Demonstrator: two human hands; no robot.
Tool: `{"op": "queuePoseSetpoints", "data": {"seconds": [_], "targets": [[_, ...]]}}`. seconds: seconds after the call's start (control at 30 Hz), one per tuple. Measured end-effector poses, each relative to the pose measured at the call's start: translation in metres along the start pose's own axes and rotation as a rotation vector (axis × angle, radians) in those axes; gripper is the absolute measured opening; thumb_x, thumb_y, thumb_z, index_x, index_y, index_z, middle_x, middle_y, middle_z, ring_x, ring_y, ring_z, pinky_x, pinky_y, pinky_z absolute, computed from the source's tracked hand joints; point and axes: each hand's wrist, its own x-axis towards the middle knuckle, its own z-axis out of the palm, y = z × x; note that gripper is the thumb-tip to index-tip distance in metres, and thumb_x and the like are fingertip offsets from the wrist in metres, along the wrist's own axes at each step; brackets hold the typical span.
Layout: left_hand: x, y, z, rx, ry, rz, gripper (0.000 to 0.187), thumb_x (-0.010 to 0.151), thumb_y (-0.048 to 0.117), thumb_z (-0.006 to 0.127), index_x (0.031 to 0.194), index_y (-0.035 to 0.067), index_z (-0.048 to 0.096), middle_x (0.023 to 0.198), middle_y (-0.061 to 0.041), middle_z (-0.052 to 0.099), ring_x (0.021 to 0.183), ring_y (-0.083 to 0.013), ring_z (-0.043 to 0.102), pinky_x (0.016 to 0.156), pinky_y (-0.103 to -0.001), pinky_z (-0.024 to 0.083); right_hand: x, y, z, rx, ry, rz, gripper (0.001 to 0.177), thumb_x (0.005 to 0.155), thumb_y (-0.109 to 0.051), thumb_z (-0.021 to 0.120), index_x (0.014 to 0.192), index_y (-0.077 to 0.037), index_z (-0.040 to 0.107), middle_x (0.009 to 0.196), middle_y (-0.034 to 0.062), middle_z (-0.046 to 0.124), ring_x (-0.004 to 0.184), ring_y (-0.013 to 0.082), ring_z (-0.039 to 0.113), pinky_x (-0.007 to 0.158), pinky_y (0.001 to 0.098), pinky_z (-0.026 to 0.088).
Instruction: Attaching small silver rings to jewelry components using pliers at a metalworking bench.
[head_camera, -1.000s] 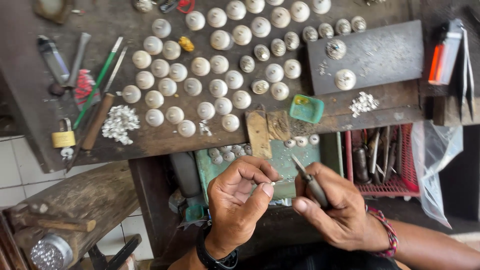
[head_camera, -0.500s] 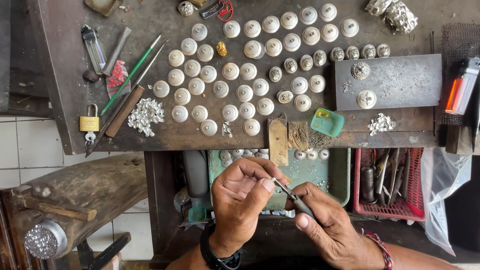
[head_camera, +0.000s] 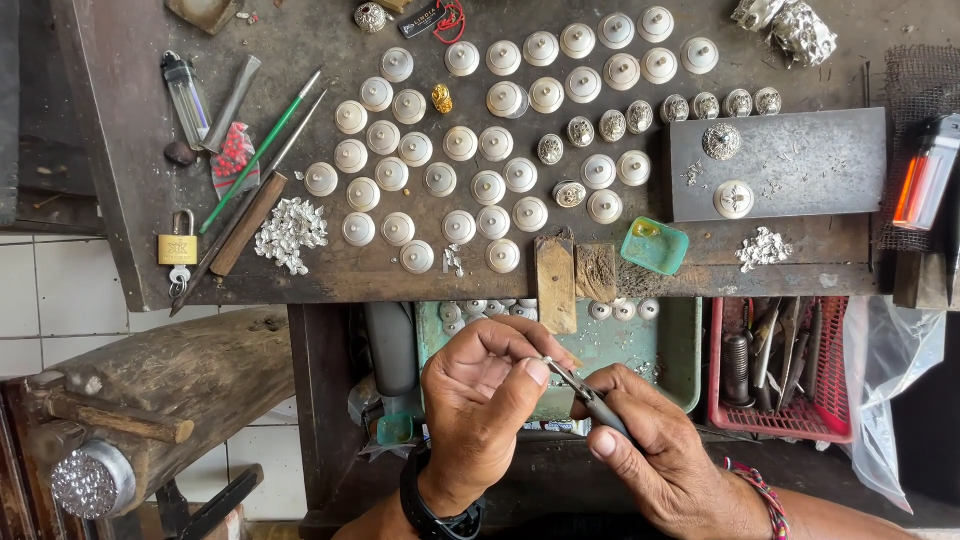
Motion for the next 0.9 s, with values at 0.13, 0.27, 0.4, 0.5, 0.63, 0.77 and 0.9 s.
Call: {"op": "queuePoseSetpoints", "data": {"seconds": [0.13, 0.27, 0.4, 0.5, 0.63, 0.77, 0.9], "targets": [[0.000, -0.001, 0.000, 0.003, 0.002, 0.005, 0.004, 0.077, 0.006, 0.053, 0.073, 0.006, 0.052, 0.078, -0.010, 0.057, 0.071, -0.0217, 0.060, 0.071, -0.034, 0.050, 0.002, -0.001, -0.001, -0.026, -0.013, 0.005, 0.036, 0.091, -0.031, 0.034, 0.085, -0.001, 0.053, 0.080, 0.0051, 0.049, 0.069, 0.0149, 0.049, 0.063, 0.0241, 0.042], [0.000, -0.001, 0.000, -0.016, 0.013, -0.003, 0.004, 0.076, 0.005, 0.053, 0.073, 0.006, 0.052, 0.077, -0.011, 0.057, 0.070, -0.0217, 0.060, 0.070, -0.034, 0.050, 0.002, 0.000, 0.000, -0.050, 0.005, -0.035, 0.033, 0.091, -0.029, 0.034, 0.078, -0.003, 0.050, 0.071, 0.0042, 0.046, 0.061, 0.0163, 0.045, 0.057, 0.0260, 0.039], [0.000, -0.001, 0.001, -0.005, 0.013, -0.003, 0.005, 0.076, 0.003, 0.052, 0.072, 0.006, 0.051, 0.077, -0.011, 0.057, 0.070, -0.0216, 0.060, 0.070, -0.033, 0.049, -0.002, 0.006, 0.001, -0.132, 0.023, -0.055, 0.031, 0.090, -0.027, 0.036, 0.076, -0.002, 0.047, 0.068, 0.0048, 0.041, 0.056, 0.0172, 0.040, 0.052, 0.0267, 0.036], [0.000, 0.000, 0.002, 0.024, 0.020, 0.002, 0.006, 0.075, 0.003, 0.052, 0.071, 0.007, 0.050, 0.076, -0.010, 0.057, 0.069, -0.0214, 0.060, 0.069, -0.032, 0.049, -0.008, 0.013, 0.003, -0.201, 0.037, -0.060, 0.029, 0.089, -0.024, 0.038, 0.069, -0.005, 0.041, 0.063, 0.0035, 0.035, 0.050, 0.0171, 0.035, 0.047, 0.0282, 0.031], [0.000, -0.003, 0.000, -0.021, 0.010, -0.011, 0.005, 0.077, 0.004, 0.053, 0.073, 0.006, 0.051, 0.077, -0.012, 0.058, 0.070, -0.0218, 0.060, 0.070, -0.033, 0.049, -0.008, 0.014, 0.003, -0.218, 0.052, -0.068, 0.028, 0.089, -0.022, 0.040, 0.067, -0.005, 0.039, 0.061, 0.0032, 0.033, 0.049, 0.0175, 0.033, 0.045, 0.0293, 0.028], [0.000, -0.001, 0.001, 0.007, 0.009, 0.002, 0.003, 0.077, 0.005, 0.054, 0.075, 0.006, 0.052, 0.078, -0.012, 0.059, 0.074, -0.0231, 0.062, 0.073, -0.034, 0.049, -0.005, 0.008, -0.001, -0.151, 0.053, -0.066, 0.029, 0.089, -0.026, 0.038, 0.073, -0.003, 0.046, 0.065, 0.0038, 0.041, 0.052, 0.0169, 0.040, 0.049, 0.0269, 0.035], [-0.001, 0.009, 0.007, 0.376, -0.078, 0.045, 0.005, 0.076, 0.001, 0.053, 0.075, 0.005, 0.053, 0.083, -0.013, 0.064, 0.082, -0.0212, 0.063, 0.075, -0.030, 0.052, 0.000, -0.001, -0.010, -0.174, 0.143, -0.178, 0.021, 0.087, -0.017, 0.041, 0.075, 0.000, 0.046, 0.069, 0.0079, 0.045, 0.055, 0.0187, 0.045, 0.050, 0.0262, 0.039]]}}
